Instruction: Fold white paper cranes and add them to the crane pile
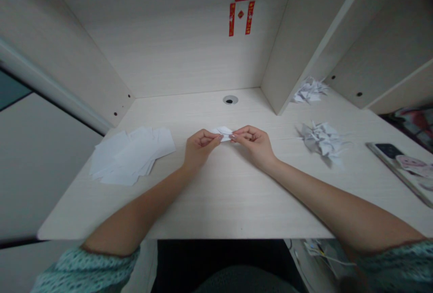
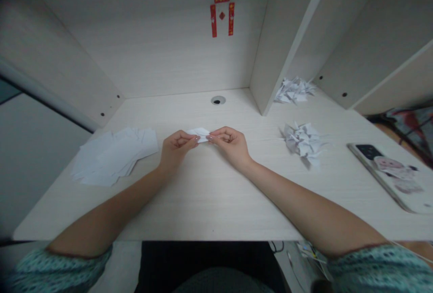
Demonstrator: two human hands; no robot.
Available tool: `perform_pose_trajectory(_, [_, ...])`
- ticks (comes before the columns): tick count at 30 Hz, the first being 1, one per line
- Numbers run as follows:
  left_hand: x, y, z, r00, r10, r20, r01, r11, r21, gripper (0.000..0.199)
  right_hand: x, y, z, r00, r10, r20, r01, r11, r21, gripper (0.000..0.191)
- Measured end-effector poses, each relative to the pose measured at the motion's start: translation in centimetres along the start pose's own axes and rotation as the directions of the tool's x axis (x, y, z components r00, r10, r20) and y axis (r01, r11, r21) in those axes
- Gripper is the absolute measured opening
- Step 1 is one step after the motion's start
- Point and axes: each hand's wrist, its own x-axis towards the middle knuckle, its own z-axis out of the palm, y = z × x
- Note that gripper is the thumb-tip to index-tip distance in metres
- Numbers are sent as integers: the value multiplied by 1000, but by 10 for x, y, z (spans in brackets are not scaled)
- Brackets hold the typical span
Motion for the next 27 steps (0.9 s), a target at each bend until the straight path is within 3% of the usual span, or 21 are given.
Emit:
perform_pose_trajectory(15, [1, 2, -1, 998, -52, 19, 52, 999, -8, 29, 3, 2, -2, 999, 43, 23, -43, 999, 11, 28])
perform_pose_trajectory(21, [4, -1, -3, 999, -45, -23, 45, 999, -14, 28, 8, 4, -8, 999, 24, -36, -22, 998, 62, 32])
perform_pose_trajectory(27, [1, 1, 0, 998, -60, -13, 59, 998, -32, 27, 2, 2, -2, 991, 116, 67, -115, 993, -15, 30])
